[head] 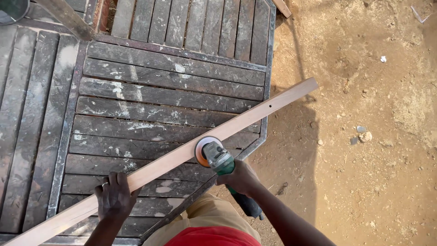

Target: Sanding a wooden plank using an angle grinder with a sanding disc.

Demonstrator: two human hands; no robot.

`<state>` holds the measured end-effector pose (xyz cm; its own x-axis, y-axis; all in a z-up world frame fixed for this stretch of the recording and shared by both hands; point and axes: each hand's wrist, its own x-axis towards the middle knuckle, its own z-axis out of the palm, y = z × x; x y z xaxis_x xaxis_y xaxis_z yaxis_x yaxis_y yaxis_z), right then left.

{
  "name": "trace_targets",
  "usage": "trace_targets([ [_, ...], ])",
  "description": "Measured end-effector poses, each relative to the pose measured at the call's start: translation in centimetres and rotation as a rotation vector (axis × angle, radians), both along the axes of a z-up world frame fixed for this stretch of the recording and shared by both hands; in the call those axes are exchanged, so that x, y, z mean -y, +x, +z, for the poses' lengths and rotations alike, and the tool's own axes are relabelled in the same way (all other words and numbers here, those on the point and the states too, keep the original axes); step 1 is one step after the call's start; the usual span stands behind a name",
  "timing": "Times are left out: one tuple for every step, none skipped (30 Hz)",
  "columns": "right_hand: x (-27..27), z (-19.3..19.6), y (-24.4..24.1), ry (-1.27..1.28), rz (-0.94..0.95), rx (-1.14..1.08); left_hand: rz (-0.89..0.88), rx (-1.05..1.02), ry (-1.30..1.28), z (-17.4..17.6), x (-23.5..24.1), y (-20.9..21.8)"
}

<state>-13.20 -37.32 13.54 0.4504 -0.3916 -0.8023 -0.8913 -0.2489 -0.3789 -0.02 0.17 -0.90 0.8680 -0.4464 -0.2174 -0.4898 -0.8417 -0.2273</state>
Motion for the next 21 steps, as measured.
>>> trace_targets([
  [-0.8, -0.5, -0.1, 0.004, 0.004, 0.005, 0.004, 0.005, 0.004, 0.3, 0.1, 0.2],
  [-1.6, -0.9, -0.4, 0.037, 0.043, 0.022, 0.022, -0.030, 0.007, 0.5, 0.2, 0.2],
  [-2.5, -1.3, -0.6, 0.070, 0.081, 0.038, 0.041, -0.066, 0.010, 0.7, 0.3, 0.3],
  [-1.8, -0.8, -0.6, 0.073, 0.085, 0.035, 0.045, -0.069, 0.013, 0.9, 0.6, 0.3],
  [-1.2, -0.4, -0.6, 0.028, 0.032, 0.013, 0.036, -0.059, -0.006, 1.0, 0.7, 0.3],
  [-0.7, 0.0, -0.4, -0.016, -0.016, -0.007, 0.033, -0.047, -0.024, 1.2, 0.8, 0.3],
  [1.3, -1.5, -1.5, -0.013, -0.006, -0.009, 0.043, -0.048, -0.021, 1.3, 1.0, 0.0],
  [3.1, -3.0, -2.2, 0.038, -0.204, 0.119, 0.047, -0.068, -0.049, 1.5, 0.9, 0.0],
  [4.9, -4.6, -2.9, 0.092, -0.402, 0.245, 0.051, -0.088, -0.078, 1.7, 0.9, -0.1],
  [6.6, -4.5, -2.9, 0.103, -0.387, 0.248, 0.068, -0.082, -0.071, 1.8, 0.9, 0.0],
  [8.3, -4.4, -2.9, 0.040, -0.462, 0.258, 0.068, -0.092, -0.106, 1.9, 1.0, 0.1],
  [10.0, -4.2, -3.1, -0.024, -0.542, 0.264, 0.065, -0.106, -0.143, 2.0, 1.1, 0.1],
  [10.9, -4.6, -3.1, -0.016, -0.530, 0.263, 0.078, -0.104, -0.137, 2.5, 1.2, 0.2],
  [11.7, -4.9, -3.2, -0.017, -0.589, 0.278, 0.028, -0.051, -0.205, 3.1, 1.2, 0.2],
  [12.5, -5.2, -3.3, -0.018, -0.649, 0.293, -0.023, 0.003, -0.273, 3.6, 1.3, 0.2],
  [11.8, -5.3, -3.3, -0.010, -0.639, 0.296, -0.014, 0.009, -0.268, 4.3, 0.7, 0.0],
  [11.1, -5.4, -3.2, -0.016, -0.653, 0.297, -0.054, 0.000, -0.358, 5.0, 0.1, -0.3],
  [10.5, -5.4, -3.1, -0.024, -0.667, 0.297, -0.096, -0.008, -0.450, 5.6, -0.3, -0.5],
  [8.4, -4.6, -2.7, -0.018, -0.658, 0.300, -0.088, -0.002, -0.447, 6.1, -1.9, -0.8],
  [6.3, -3.8, -2.4, 0.003, -0.642, 0.302, -0.059, -0.032, -0.464, 6.5, -3.3, -1.0],
  [4.3, -3.1, -2.1, 0.024, -0.625, 0.303, -0.031, -0.061, -0.481, 6.8, -4.6, -1.2],
])
